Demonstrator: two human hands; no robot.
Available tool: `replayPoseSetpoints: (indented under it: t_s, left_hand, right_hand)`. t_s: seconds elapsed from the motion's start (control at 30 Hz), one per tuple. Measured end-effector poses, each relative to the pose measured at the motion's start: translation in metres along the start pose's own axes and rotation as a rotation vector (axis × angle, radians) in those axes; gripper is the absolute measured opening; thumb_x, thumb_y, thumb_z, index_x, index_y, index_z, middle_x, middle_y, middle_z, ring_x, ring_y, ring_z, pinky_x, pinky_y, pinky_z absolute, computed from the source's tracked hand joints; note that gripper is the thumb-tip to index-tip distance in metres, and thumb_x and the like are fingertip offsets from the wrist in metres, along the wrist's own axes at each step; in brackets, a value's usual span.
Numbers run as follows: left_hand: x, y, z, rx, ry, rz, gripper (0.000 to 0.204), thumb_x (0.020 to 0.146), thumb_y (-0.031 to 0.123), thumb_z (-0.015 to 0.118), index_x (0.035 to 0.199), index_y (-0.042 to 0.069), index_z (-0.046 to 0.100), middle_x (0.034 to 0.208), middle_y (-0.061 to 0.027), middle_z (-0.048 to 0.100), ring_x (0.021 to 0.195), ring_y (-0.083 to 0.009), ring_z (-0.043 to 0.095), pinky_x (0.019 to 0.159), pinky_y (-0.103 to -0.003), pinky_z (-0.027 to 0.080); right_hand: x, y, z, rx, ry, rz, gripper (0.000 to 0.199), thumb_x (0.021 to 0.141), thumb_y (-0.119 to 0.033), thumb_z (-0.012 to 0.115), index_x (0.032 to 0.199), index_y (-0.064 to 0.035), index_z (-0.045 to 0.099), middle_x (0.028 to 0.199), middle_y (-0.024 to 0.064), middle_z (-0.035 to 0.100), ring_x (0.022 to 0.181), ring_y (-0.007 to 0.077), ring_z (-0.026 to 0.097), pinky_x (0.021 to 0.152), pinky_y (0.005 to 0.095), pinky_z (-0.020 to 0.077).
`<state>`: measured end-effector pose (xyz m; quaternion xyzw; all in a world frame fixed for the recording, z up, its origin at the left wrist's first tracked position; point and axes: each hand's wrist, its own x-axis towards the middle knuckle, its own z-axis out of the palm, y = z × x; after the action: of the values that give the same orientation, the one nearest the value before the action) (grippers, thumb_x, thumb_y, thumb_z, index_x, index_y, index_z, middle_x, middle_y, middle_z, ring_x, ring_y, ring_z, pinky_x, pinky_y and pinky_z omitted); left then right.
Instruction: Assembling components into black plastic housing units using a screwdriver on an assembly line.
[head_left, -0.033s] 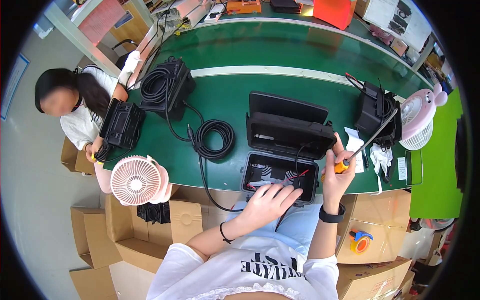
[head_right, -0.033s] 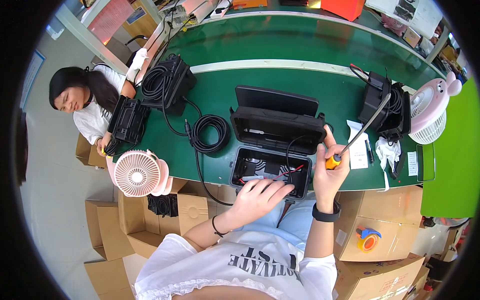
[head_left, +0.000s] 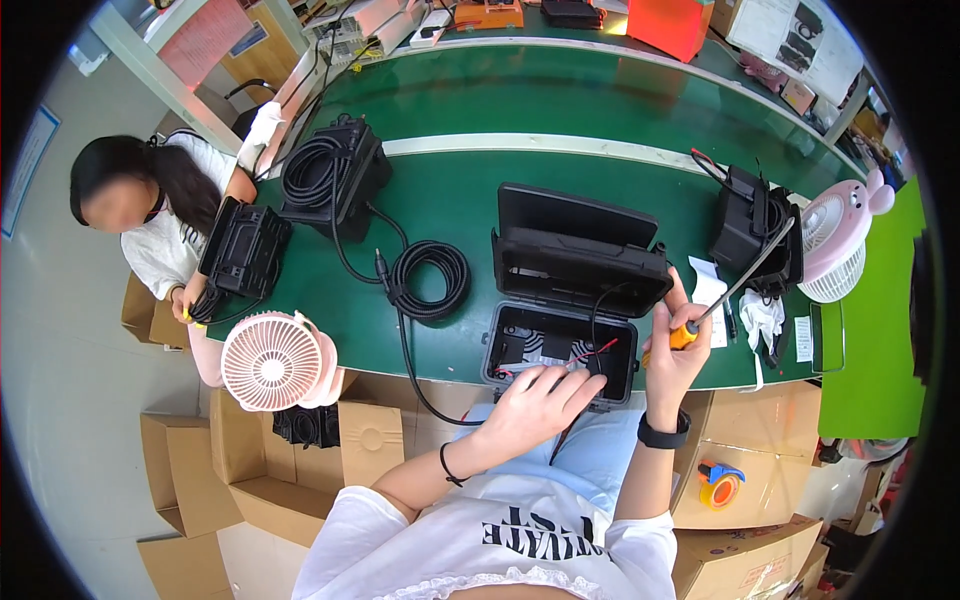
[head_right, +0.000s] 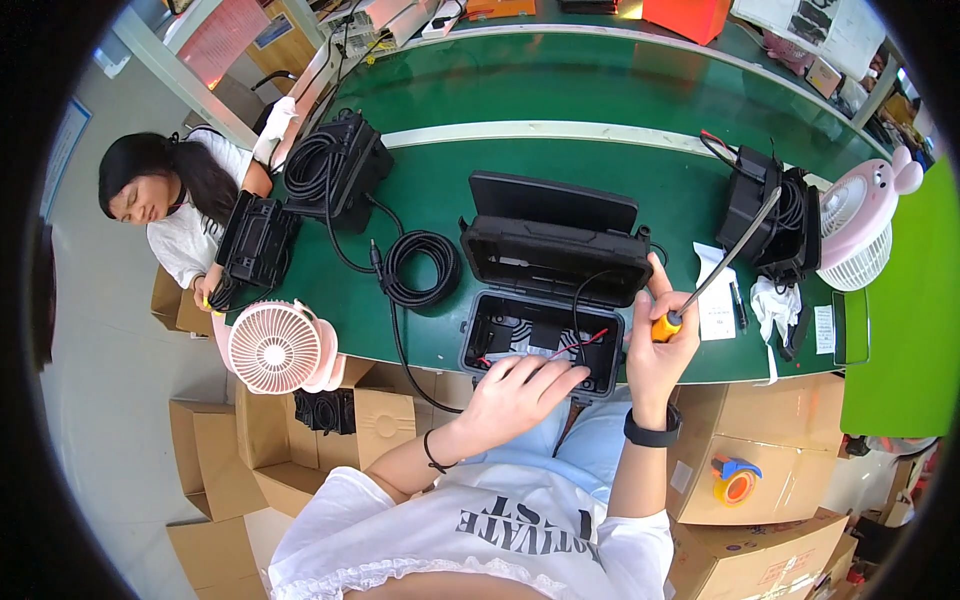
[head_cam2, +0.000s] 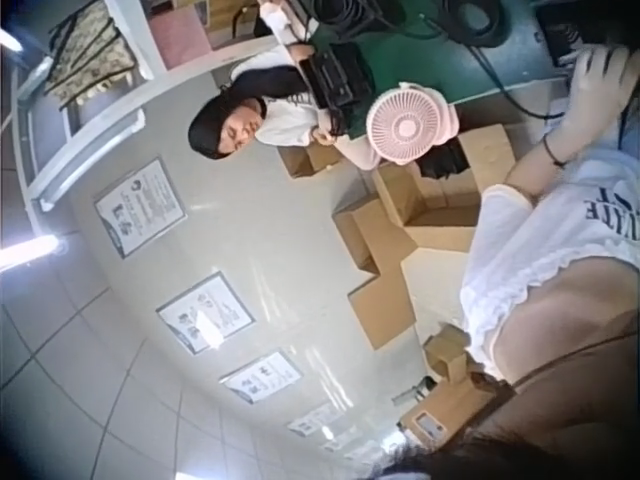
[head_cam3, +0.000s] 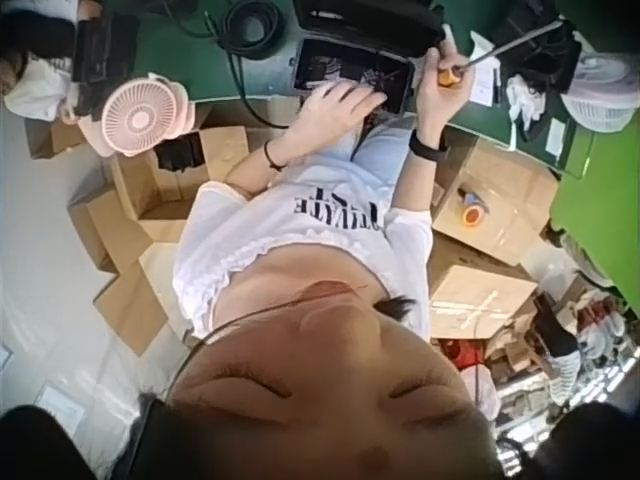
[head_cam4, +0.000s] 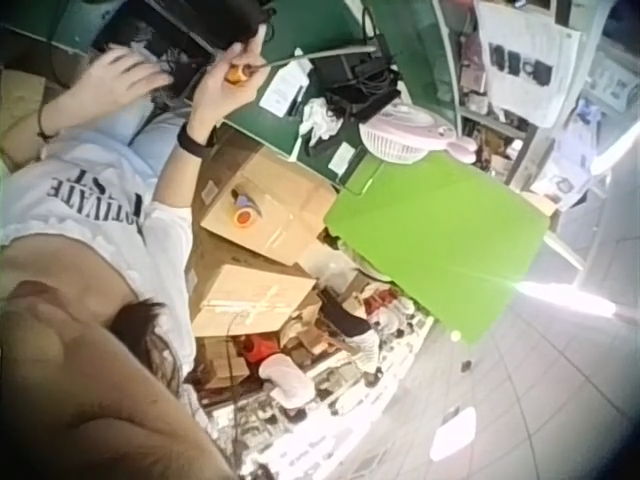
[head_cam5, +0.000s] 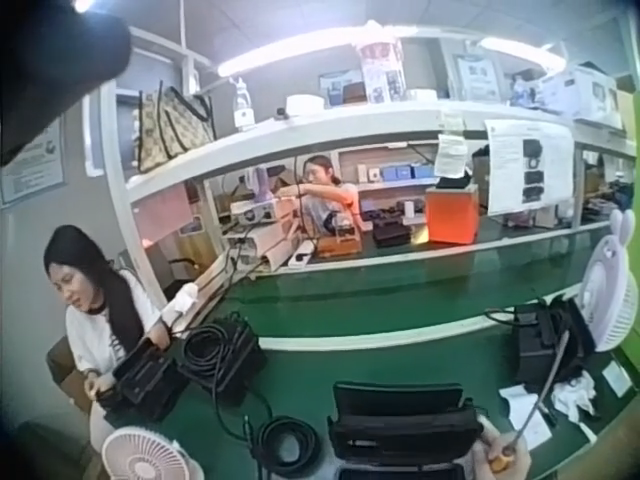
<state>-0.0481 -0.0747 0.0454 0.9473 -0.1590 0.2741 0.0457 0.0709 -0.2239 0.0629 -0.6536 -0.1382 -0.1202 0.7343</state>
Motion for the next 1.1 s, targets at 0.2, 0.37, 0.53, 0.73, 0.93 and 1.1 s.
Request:
replayPoseSetpoints:
  t_s: [0.2,0.37,0.53,0.73,0.93,1.1]
  left_hand:
    - [0.043,-0.021,-0.002,-0.092,-0.138,-0.042,0.049,0.078,0.028,0.071,0.122,0.013,0.060,0.107,0.0015,0.061,0.092,-0.0143,0.059,0.081,-0.028,0.047]
    - [0.050,-0.032,0.015,-0.204,0.280,-0.027,0.033,0.075,0.015,0.070,0.109,0.017,0.071,0.114,-0.0005,0.063,0.106,-0.0185,0.060,0.093,-0.036,0.048]
    - [0.020,-0.040,0.032,-0.199,0.544,-0.213,0.051,0.060,0.029,0.093,0.102,0.018,0.065,0.110,-0.0058,0.056,0.098,-0.0281,0.057,0.086,-0.041,0.048]
    - [-0.005,-0.049,0.036,-0.504,0.500,-0.610,0.065,0.066,0.014,0.091,0.117,0.007,0.050,0.126,-0.0151,0.044,0.111,-0.0307,0.052,0.089,-0.041,0.050]
    - [-0.003,-0.049,0.036,-0.567,0.455,-0.667,0.057,0.069,0.008,0.087,0.115,0.005,0.052,0.126,-0.0147,0.044,0.111,-0.0285,0.052,0.091,-0.038,0.051]
    - [0.000,-0.047,0.028,-0.537,0.439,-0.536,0.047,0.074,0.004,0.083,0.114,0.008,0.059,0.130,-0.0151,0.039,0.115,-0.0303,0.049,0.100,-0.042,0.043]
  right_hand:
    - [-0.002,-0.013,-0.004,-0.280,-0.026,0.034,0.026,0.091,0.001,0.064,0.082,-0.0062,0.041,0.129,0.0240,0.062,0.103,0.0161,0.066,0.072,0.0219,0.0500]
    - [-0.003,-0.003,0.002,-0.505,-0.076,-0.102,0.037,0.084,-0.007,0.076,0.082,-0.0044,0.039,0.130,0.0174,0.064,0.064,0.0075,0.046,0.056,0.0226,0.0407]
    - [-0.004,0.022,-0.001,-0.413,0.008,-0.084,0.040,0.084,-0.012,0.078,0.081,-0.0054,0.039,0.125,0.0166,0.067,0.068,0.0072,0.050,0.058,0.0218,0.0411]
    - [-0.006,0.033,0.002,-0.354,0.051,-0.067,0.040,0.086,-0.014,0.077,0.079,-0.0060,0.039,0.121,0.0202,0.068,0.077,0.0086,0.058,0.061,0.0203,0.0429]
    - [-0.014,0.031,-0.001,-0.415,0.039,-0.066,0.039,0.087,-0.015,0.076,0.079,-0.0058,0.039,0.122,0.0203,0.068,0.077,0.0086,0.058,0.060,0.0207,0.0434]
    - [-0.011,0.034,0.001,-0.385,0.029,-0.113,0.038,0.089,-0.016,0.074,0.079,-0.0059,0.038,0.125,0.0211,0.066,0.091,0.0143,0.067,0.066,0.0241,0.0483]
